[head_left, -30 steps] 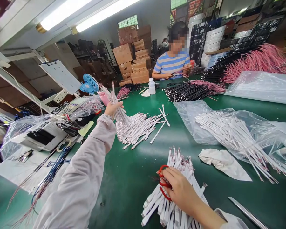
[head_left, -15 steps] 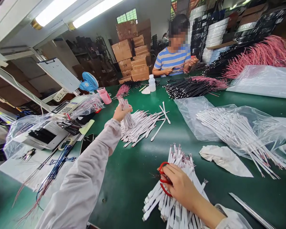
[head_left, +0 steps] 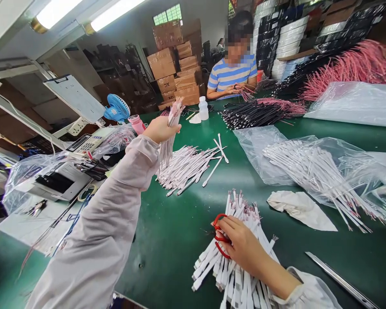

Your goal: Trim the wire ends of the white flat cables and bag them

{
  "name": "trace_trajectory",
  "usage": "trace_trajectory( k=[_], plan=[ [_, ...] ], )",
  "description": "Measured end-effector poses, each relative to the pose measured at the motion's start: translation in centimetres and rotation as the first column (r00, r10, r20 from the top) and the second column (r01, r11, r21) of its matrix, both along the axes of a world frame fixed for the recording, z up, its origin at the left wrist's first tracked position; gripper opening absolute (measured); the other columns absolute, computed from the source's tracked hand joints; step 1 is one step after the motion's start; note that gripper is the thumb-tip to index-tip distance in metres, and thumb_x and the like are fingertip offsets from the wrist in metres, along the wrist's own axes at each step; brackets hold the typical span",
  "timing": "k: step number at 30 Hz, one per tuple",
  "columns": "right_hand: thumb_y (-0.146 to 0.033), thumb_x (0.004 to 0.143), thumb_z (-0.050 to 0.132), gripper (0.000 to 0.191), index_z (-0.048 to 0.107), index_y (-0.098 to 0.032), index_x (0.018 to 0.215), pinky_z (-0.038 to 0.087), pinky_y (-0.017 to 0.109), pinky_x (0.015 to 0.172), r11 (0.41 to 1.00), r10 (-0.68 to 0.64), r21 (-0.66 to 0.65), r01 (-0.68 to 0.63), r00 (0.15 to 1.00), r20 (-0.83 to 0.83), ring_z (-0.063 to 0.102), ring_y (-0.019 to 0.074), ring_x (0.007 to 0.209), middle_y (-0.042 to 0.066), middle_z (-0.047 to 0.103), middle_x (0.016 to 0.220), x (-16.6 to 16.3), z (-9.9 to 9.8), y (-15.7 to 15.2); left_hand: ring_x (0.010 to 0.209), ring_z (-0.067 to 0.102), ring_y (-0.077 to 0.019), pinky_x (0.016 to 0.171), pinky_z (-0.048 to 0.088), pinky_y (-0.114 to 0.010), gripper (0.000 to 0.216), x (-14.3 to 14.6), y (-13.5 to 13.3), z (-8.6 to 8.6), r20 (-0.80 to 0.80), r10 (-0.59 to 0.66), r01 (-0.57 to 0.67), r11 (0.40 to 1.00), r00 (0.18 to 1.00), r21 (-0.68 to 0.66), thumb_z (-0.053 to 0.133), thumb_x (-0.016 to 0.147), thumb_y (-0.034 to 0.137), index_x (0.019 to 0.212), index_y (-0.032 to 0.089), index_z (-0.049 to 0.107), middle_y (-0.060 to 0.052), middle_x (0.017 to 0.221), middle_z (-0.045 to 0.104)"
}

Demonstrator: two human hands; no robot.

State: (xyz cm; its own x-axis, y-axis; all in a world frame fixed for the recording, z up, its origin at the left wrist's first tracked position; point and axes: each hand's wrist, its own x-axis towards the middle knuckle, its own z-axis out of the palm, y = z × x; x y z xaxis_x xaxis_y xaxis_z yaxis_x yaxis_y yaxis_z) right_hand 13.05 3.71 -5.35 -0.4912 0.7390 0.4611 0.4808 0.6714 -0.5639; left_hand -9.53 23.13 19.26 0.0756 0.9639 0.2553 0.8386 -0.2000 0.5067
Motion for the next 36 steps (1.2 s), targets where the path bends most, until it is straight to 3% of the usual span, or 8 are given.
trace_trajectory(
  k=[3,9,13,20,24,30,33,36],
  plan=[
    [-0.001,0.084,0.047,0.023,0.058,-0.017,0.096,0.057,0.039,0.072,1.0,-0.005,-0.003,0.005,1.0,-0.001,0.061,0.0218,0.082,0.006,0.066,0.086,0.0,0.1,0.0,0.088,0.067,-0.0287,0.09,0.049,-0.039,0.021,0.4,-1.4,-0.2,-0.1,-0.055,0.059,0.997,0.993,0.041,0.07,0.073,0.03,0.059,0.015,0.064,-0.005,0.064,0.065],
    [0.0,0.083,0.048,0.025,0.058,-0.017,0.097,0.057,0.04,0.073,1.0,-0.003,-0.003,0.003,1.0,0.009,0.061,0.0219,0.082,0.005,0.066,0.086,0.1,0.2,-0.1,0.083,0.068,-0.0223,0.08,0.053,-0.042,0.028,0.3,-3.0,0.0,0.533,-0.368,0.146,0.899,0.762,0.412,0.061,0.083,0.048,0.084,0.021,0.057,-0.006,0.088,0.07],
    [0.0,0.082,0.048,0.024,0.057,-0.018,0.095,0.057,0.039,0.07,1.0,-0.007,0.0,0.007,1.0,0.002,0.06,0.0219,0.079,0.005,0.065,0.083,0.1,0.4,-0.1,0.069,0.06,-0.0184,0.074,0.05,-0.038,0.023,-0.5,-4.6,0.3,0.085,-0.434,0.363,0.832,0.897,0.419,0.056,0.088,0.045,0.08,0.023,0.059,-0.003,0.074,0.062],
    [0.001,0.08,0.048,0.023,0.056,-0.017,0.093,0.056,0.04,0.073,1.0,-0.008,-0.02,0.008,0.999,0.037,0.059,0.0227,0.082,0.006,0.065,0.086,0.2,0.4,-0.2,0.066,0.061,-0.0165,0.064,0.044,-0.026,0.029,-4.8,-9.6,-11.8,-0.593,-0.548,0.388,0.837,0.59,-0.386,0.049,0.074,0.0,0.089,0.017,0.066,-0.004,0.078,0.063],
    [0.0,0.08,0.049,0.021,0.055,-0.017,0.09,0.056,0.04,0.072,1.0,-0.019,-0.017,0.02,0.998,0.061,0.059,0.0222,0.082,0.006,0.064,0.085,0.2,0.3,-0.3,0.061,0.059,-0.0135,0.064,0.046,-0.026,0.034,-6.8,-10.6,-16.5,-0.654,-0.515,0.335,0.857,0.554,-0.392,0.043,0.075,-0.005,0.092,0.016,0.063,-0.007,0.093,0.062],
    [-0.001,0.083,0.047,0.021,0.056,-0.017,0.095,0.056,0.039,0.073,1.0,-0.023,0.011,0.022,0.999,0.047,0.06,0.0222,0.083,0.006,0.065,0.086,0.2,0.3,-0.2,0.087,0.061,-0.0215,0.084,0.048,-0.035,0.015,-7.9,-9.7,-11.1,-0.491,-0.327,0.381,0.925,0.807,0.011,0.05,0.084,0.009,0.086,0.018,0.062,-0.007,0.085,0.067],
    [-0.002,0.084,0.047,0.022,0.057,-0.016,0.098,0.056,0.039,0.074,1.0,0.005,0.012,-0.006,0.999,0.037,0.061,0.0224,0.083,0.007,0.066,0.088,0.3,0.6,0.0,0.07,0.06,-0.0161,0.074,0.05,-0.033,0.009,-6.7,-10.9,-7.8,-0.049,-0.182,0.188,0.926,0.982,0.328,0.055,0.089,0.024,0.086,0.019,0.061,-0.002,0.076,0.064],
    [-0.005,0.085,0.047,0.02,0.058,-0.016,0.098,0.055,0.04,0.076,0.999,0.036,-0.002,-0.035,0.998,0.044,0.061,0.0232,0.084,0.009,0.067,0.09,0.5,0.8,0.1,0.057,0.054,-0.0117,0.067,0.053,-0.033,0.012,-4.1,-12.7,-7.2,0.303,-0.267,0.133,0.908,0.915,0.398,0.059,0.09,0.033,0.087,0.021,0.06,0.002,0.069,0.055]
  ],
)
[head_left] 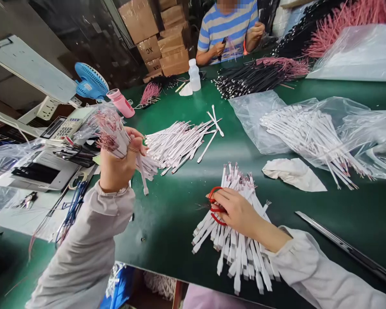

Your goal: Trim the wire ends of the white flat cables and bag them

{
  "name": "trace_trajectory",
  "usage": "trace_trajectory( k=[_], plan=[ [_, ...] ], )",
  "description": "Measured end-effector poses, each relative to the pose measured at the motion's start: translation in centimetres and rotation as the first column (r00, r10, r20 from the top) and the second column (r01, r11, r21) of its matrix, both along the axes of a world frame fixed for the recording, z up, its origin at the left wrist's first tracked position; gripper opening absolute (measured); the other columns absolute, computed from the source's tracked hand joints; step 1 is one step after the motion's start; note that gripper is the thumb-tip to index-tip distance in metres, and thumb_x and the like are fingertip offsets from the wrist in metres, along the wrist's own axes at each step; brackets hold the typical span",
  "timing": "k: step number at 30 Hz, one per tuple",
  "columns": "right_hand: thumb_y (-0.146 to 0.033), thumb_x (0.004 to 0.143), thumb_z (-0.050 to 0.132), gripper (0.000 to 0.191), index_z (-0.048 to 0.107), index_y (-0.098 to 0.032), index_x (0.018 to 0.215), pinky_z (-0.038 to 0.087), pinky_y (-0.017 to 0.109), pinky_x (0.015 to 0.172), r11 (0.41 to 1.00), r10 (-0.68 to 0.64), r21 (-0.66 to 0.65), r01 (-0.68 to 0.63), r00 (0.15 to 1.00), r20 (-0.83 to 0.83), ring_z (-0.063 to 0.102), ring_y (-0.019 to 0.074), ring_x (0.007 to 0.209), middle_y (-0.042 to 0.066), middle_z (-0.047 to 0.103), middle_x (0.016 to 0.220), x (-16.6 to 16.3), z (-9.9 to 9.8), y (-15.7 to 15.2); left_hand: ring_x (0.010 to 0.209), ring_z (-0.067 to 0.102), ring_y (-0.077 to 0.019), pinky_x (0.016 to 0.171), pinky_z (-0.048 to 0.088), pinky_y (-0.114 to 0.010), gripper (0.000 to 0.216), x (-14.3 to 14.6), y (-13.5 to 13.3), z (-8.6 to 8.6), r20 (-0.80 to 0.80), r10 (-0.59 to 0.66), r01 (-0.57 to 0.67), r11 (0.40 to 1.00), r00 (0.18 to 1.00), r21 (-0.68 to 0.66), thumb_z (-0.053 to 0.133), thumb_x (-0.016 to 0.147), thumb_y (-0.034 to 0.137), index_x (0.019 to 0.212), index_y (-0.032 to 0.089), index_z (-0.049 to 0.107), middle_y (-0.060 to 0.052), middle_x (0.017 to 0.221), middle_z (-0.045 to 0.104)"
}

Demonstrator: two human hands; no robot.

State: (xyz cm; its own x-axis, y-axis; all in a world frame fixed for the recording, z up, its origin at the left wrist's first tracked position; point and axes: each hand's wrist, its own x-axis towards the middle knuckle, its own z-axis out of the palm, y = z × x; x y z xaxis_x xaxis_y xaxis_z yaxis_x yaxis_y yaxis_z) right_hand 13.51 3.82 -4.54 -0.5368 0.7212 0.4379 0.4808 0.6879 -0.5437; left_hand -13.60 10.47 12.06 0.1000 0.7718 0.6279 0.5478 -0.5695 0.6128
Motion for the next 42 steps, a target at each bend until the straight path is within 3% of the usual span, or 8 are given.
trace_trajectory(
  k=[10,20,25,28,32,34,37,42],
  plan=[
    [-0.004,0.077,0.057,0.016,0.053,-0.019,0.08,0.051,0.037,0.073,0.988,0.063,-0.14,-0.059,0.998,0.028,0.059,0.0216,0.076,0.006,0.066,0.078,1.3,0.6,0.7,0.074,0.063,-0.0147,0.074,0.054,-0.03,0.022,3.7,-2.0,-9.5,0.362,-0.024,0.118,0.964,0.932,-0.24,0.062,0.087,0.039,0.079,0.018,0.06,-0.002,0.077,0.061],
    [-0.008,0.077,0.053,0.018,0.045,-0.022,0.068,0.047,0.031,0.065,0.978,0.085,-0.199,-0.068,0.993,0.082,0.057,0.0197,0.071,0.004,0.058,0.071,2.1,1.7,1.2,0.09,0.07,-0.0225,0.089,0.056,-0.04,0.024,3.7,-3.0,-7.6,0.318,-0.021,0.134,0.931,0.948,-0.339,0.066,0.083,0.041,0.087,0.017,0.064,-0.005,0.085,0.069],
    [-0.014,0.083,0.051,0.017,0.052,-0.02,0.068,0.045,0.031,0.062,0.97,0.116,-0.229,-0.085,0.985,0.124,0.054,0.0181,0.067,0.005,0.058,0.069,2.6,2.0,1.4,0.074,0.071,-0.0206,0.072,0.061,-0.036,0.027,3.2,-2.3,-6.1,0.397,0.048,0.143,0.888,0.917,-0.437,0.069,0.08,0.041,0.089,0.017,0.062,-0.005,0.082,0.069],
    [-0.026,0.087,0.055,0.013,0.062,-0.019,0.08,0.048,0.03,0.063,0.922,0.081,-0.382,-0.069,0.997,0.015,0.059,0.0181,0.07,0.006,0.063,0.077,3.3,2.1,1.3,0.063,0.07,-0.0192,0.059,0.061,-0.033,0.025,4.4,-1.4,-6.0,0.475,0.084,0.287,0.701,0.876,-0.653,0.071,0.076,0.034,0.091,0.015,0.063,-0.006,0.083,0.07],
    [-0.04,0.089,0.057,0.031,0.066,-0.02,0.11,0.051,0.031,0.072,0.82,-0.144,-0.572,0.001,0.968,-0.204,0.063,0.0166,0.074,0.004,0.066,0.085,4.1,2.8,1.2,0.067,0.069,-0.0162,0.064,0.058,-0.027,0.011,8.1,-0.6,-9.2,0.549,0.129,0.52,0.201,0.826,-0.83,0.07,0.073,0.015,0.084,0.01,0.067,-0.007,0.073,0.07],
    [-0.042,0.089,0.057,0.034,0.066,-0.02,0.113,0.051,0.032,0.073,0.793,-0.265,-0.605,0.069,0.934,-0.24,0.062,0.016,0.074,0.003,0.065,0.083,4.0,3.3,1.5,0.067,0.068,-0.0155,0.063,0.055,-0.026,0.016,9.6,-0.6,-11.2,0.582,0.163,0.573,0.099,0.797,-0.813,0.071,0.072,0.013,0.088,0.011,0.069,-0.006,0.071,0.07],
    [-0.042,0.086,0.06,0.039,0.066,-0.018,0.116,0.05,0.034,0.074,0.746,-0.363,-0.656,0.113,0.895,-0.259,0.061,0.0162,0.075,0.004,0.064,0.083,3.5,3.8,2.4,0.067,0.066,-0.0154,0.064,0.052,-0.028,0.019,10.8,-1.1,-12.9,0.593,0.137,0.578,0.137,0.794,-0.805,0.077,0.068,0.017,0.084,0.011,0.069,-0.007,0.073,0.071],
    [-0.038,0.085,0.059,0.04,0.066,-0.017,0.118,0.049,0.034,0.076,0.783,-0.383,-0.601,0.16,0.885,-0.264,0.059,0.0162,0.077,0.003,0.064,0.083,2.4,3.7,3.7,0.06,0.056,-0.012,0.066,0.046,-0.029,0.021,11.0,-2.0,-13.4,0.508,0.034,0.468,0.337,0.861,-0.817,0.081,0.065,0.027,0.067,0.013,0.065,-0.001,0.065,0.065]
  ],
)
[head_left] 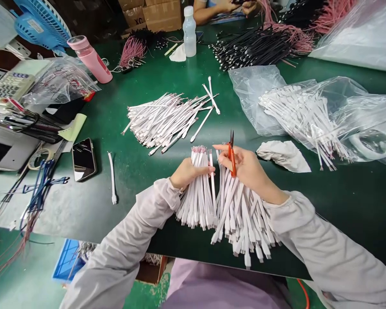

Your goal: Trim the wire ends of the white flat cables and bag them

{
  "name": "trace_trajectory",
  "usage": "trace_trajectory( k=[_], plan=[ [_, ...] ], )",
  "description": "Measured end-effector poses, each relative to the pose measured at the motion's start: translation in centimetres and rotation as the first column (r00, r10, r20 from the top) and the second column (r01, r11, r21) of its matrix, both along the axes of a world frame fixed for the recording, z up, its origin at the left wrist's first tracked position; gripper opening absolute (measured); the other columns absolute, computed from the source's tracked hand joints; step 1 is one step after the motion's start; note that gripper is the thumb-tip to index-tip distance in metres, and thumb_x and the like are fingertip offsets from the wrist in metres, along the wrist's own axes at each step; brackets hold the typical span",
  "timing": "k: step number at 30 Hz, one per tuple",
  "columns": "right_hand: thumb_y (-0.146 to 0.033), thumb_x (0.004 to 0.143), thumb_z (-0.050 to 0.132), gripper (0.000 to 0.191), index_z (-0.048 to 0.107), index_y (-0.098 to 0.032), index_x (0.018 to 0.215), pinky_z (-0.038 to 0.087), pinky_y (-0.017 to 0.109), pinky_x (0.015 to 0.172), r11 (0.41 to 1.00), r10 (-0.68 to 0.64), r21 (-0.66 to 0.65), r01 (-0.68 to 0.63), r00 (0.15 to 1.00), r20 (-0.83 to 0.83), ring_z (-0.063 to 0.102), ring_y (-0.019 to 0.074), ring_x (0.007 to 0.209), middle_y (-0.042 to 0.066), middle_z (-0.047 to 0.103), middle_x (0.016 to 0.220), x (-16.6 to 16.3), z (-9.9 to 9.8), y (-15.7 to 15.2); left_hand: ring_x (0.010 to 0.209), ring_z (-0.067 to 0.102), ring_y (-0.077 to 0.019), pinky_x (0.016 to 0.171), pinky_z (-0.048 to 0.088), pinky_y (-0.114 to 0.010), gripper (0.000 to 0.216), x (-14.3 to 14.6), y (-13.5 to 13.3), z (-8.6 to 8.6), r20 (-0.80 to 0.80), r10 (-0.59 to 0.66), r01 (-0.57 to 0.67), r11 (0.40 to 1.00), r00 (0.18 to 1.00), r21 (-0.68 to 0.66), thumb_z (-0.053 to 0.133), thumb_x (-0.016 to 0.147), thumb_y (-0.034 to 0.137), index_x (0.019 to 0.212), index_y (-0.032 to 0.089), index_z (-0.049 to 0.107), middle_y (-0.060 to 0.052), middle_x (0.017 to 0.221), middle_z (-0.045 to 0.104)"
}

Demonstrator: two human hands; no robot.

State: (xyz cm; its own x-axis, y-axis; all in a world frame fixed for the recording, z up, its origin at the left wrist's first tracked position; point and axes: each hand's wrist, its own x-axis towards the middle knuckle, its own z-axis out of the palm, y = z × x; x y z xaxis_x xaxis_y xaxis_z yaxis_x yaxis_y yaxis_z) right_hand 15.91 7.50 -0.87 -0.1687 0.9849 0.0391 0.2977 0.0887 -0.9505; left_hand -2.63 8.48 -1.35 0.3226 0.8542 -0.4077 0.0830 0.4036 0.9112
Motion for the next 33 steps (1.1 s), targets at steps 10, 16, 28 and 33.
trace_trajectory(
  k=[10,16,28,33],
  plan=[
    [-0.025,0.087,0.052,0.032,0.068,-0.019,0.115,0.048,0.03,0.073,0.954,-0.044,0.298,-0.016,0.98,0.194,0.058,0.0152,0.075,0.002,0.061,0.079,0.0,-1.4,-0.2,0.059,0.051,-0.0124,0.061,0.042,-0.028,0.025,0.3,-0.1,-0.4,-0.066,-0.003,0.012,0.989,0.998,0.144,0.078,0.065,0.032,0.064,0.017,0.058,0.001,0.063,0.06],
    [-0.024,0.088,0.053,0.023,0.07,-0.019,0.103,0.051,0.033,0.076,0.942,-0.118,0.331,0.046,0.973,0.2,0.064,0.0195,0.081,0.006,0.067,0.085,0.0,-1.0,-0.6,0.057,0.049,-0.0124,0.059,0.041,-0.029,0.029,0.3,0.0,-0.3,-0.085,-0.019,0.032,0.987,0.996,0.16,0.078,0.065,0.033,0.059,0.018,0.054,0.001,0.061,0.057],
    [-0.025,0.086,0.055,0.021,0.071,-0.02,0.099,0.05,0.032,0.078,0.948,-0.155,0.296,0.113,0.98,0.122,0.067,0.0201,0.085,0.004,0.069,0.085,-0.3,-0.5,-0.6,0.059,0.053,-0.0135,0.063,0.045,-0.03,0.022,0.4,0.0,-0.4,-0.106,-0.064,0.085,0.974,0.992,0.209,0.077,0.068,0.028,0.061,0.017,0.06,0.0,0.062,0.062],
    [-0.03,0.084,0.059,0.019,0.07,-0.019,0.095,0.05,0.033,0.078,0.968,-0.162,0.212,0.133,0.978,0.128,0.066,0.0199,0.082,0.004,0.071,0.084,-0.5,-0.4,-0.4,0.07,0.061,-0.0172,0.073,0.048,-0.031,0.02,0.6,-0.1,-0.5,-0.111,-0.038,0.063,0.97,0.993,0.233,0.081,0.064,0.028,0.073,0.016,0.067,-0.002,0.072,0.068]
  ],
)
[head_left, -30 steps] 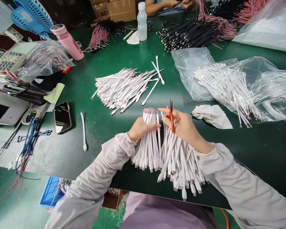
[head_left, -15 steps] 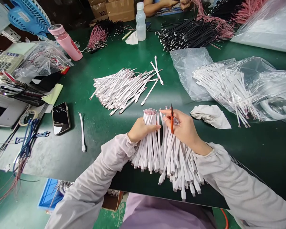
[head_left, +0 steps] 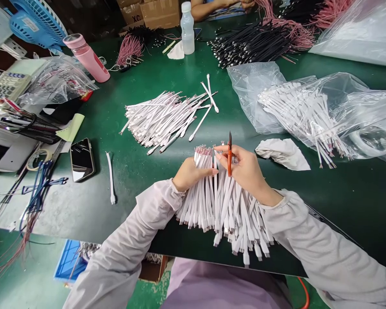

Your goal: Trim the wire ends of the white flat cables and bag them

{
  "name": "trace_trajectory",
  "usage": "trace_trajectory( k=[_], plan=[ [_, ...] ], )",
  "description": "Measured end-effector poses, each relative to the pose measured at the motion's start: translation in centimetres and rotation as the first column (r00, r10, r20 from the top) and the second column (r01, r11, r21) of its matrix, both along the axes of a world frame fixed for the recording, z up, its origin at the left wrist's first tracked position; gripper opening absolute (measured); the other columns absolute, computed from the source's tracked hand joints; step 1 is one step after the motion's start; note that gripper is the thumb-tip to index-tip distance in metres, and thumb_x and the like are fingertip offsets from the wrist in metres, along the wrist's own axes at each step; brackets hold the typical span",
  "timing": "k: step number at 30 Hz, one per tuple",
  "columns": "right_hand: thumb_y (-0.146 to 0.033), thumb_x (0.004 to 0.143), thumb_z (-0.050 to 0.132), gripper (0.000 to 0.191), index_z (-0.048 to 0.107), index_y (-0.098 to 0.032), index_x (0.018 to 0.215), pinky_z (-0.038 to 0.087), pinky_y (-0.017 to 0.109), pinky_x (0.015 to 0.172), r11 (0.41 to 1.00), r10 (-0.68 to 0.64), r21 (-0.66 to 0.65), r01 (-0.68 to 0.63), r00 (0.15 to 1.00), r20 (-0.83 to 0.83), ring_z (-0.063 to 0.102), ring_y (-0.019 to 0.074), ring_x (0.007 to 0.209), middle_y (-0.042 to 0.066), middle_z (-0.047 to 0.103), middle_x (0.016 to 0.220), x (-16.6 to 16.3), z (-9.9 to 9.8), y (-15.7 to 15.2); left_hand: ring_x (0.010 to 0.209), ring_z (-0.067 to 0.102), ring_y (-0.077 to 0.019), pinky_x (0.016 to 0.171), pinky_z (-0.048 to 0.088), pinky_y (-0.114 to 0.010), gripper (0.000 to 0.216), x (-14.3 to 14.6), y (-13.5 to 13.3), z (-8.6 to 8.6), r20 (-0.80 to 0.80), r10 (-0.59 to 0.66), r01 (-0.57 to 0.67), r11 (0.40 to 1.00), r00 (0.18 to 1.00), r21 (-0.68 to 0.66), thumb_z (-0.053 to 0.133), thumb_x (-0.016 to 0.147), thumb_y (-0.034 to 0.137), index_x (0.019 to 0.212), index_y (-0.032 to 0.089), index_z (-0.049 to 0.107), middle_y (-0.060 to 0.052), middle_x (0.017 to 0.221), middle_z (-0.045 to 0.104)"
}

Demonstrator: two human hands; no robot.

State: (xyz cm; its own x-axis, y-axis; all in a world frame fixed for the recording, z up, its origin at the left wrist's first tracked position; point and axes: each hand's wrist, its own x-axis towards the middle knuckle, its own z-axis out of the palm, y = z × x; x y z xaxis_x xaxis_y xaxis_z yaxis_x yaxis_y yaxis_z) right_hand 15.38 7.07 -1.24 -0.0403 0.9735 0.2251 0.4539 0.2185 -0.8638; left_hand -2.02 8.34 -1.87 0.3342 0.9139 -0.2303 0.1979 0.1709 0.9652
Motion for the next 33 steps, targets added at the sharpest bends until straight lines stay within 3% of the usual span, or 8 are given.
trace_trajectory(
  k=[3,6,12,18,22,24,28,33],
  plan=[
    [-0.031,0.082,0.062,0.015,0.068,-0.017,0.084,0.049,0.032,0.072,0.997,-0.071,-0.039,0.073,0.997,0.035,0.064,0.0198,0.075,0.006,0.07,0.081,0.2,-0.1,0.3,0.075,0.063,-0.018,0.077,0.048,-0.031,0.02,0.1,-0.2,0.1,-0.028,0.006,-0.005,0.999,1.0,0.041,0.078,0.068,0.032,0.071,0.015,0.069,-0.004,0.078,0.071],
    [-0.027,0.082,0.06,0.013,0.068,-0.017,0.082,0.049,0.031,0.07,0.994,-0.105,0.018,0.104,0.992,0.068,0.064,0.0201,0.077,0.007,0.071,0.085,0.5,-0.2,0.3,0.073,0.063,-0.0173,0.076,0.049,-0.031,0.025,0.2,-0.4,0.3,-0.026,0.027,-0.027,0.999,0.999,0.021,0.068,0.079,0.037,0.069,0.014,0.069,-0.006,0.078,0.071],
    [-0.019,0.086,0.056,0.02,0.071,-0.019,0.1,0.051,0.032,0.071,0.985,-0.003,0.173,-0.016,0.994,0.109,0.066,0.0202,0.08,0.006,0.069,0.088,0.6,-0.4,-0.1,0.073,0.064,-0.0177,0.075,0.049,-0.03,0.019,0.5,-0.4,0.4,-0.017,0.145,-0.145,0.989,0.989,-0.003,0.073,0.072,0.032,0.076,0.014,0.068,-0.005,0.078,0.071],
    [-0.006,0.081,0.053,0.034,0.071,-0.021,0.105,0.052,0.03,0.068,0.901,-0.026,0.425,-0.086,0.968,0.25,0.064,0.0197,0.075,0.004,0.065,0.077,0.4,-1.3,-0.2,0.072,0.062,-0.0172,0.071,0.048,-0.029,0.022,0.5,-0.6,0.1,0.023,0.193,-0.192,0.981,0.981,-0.031,0.074,0.07,0.033,0.079,0.013,0.069,-0.004,0.077,0.07],
    [-0.003,0.081,0.048,0.041,0.07,-0.023,0.11,0.052,0.031,0.07,0.854,-0.063,0.508,-0.111,0.948,0.313,0.063,0.0195,0.076,0.004,0.065,0.079,0.4,-1.4,-0.5,0.071,0.061,-0.0165,0.07,0.047,-0.028,0.019,0.3,-0.5,-0.2,0.054,0.189,-0.189,0.982,0.981,-0.006,0.075,0.069,0.03,0.076,0.014,0.069,-0.002,0.072,0.068],
    [-0.007,0.083,0.052,0.031,0.07,-0.022,0.103,0.051,0.031,0.07,0.879,-0.083,0.473,-0.062,0.957,0.279,0.062,0.0191,0.074,0.004,0.065,0.079,0.3,-1.2,-0.5,0.07,0.061,-0.0161,0.07,0.047,-0.028,0.021,0.3,-0.4,-0.2,0.067,0.173,-0.172,0.985,0.983,-0.013,0.077,0.069,0.033,0.076,0.014,0.07,-0.003,0.072,0.068],
    [-0.023,0.081,0.065,0.005,0.068,-0.02,0.084,0.048,0.029,0.063,0.966,-0.113,0.247,0.074,0.982,0.151,0.059,0.0171,0.066,0.003,0.062,0.077,-0.1,-0.9,-0.1,0.069,0.061,-0.0158,0.068,0.048,-0.028,0.029,0.5,-0.5,-0.2,0.101,0.169,-0.166,0.985,0.98,-0.035,0.082,0.063,0.036,0.076,0.014,0.069,-0.003,0.075,0.069],
    [-0.024,0.079,0.065,0.011,0.061,-0.019,0.07,0.044,0.028,0.061,0.978,-0.128,0.179,0.108,0.986,0.106,0.056,0.0157,0.065,0.001,0.054,0.072,0.1,-1.1,0.3,0.072,0.065,-0.0187,0.071,0.05,-0.029,0.028,0.7,-0.7,0.0,0.088,0.151,-0.15,0.989,0.985,-0.009,0.079,0.068,0.039,0.071,0.014,0.068,-0.005,0.072,0.071]
  ],
)
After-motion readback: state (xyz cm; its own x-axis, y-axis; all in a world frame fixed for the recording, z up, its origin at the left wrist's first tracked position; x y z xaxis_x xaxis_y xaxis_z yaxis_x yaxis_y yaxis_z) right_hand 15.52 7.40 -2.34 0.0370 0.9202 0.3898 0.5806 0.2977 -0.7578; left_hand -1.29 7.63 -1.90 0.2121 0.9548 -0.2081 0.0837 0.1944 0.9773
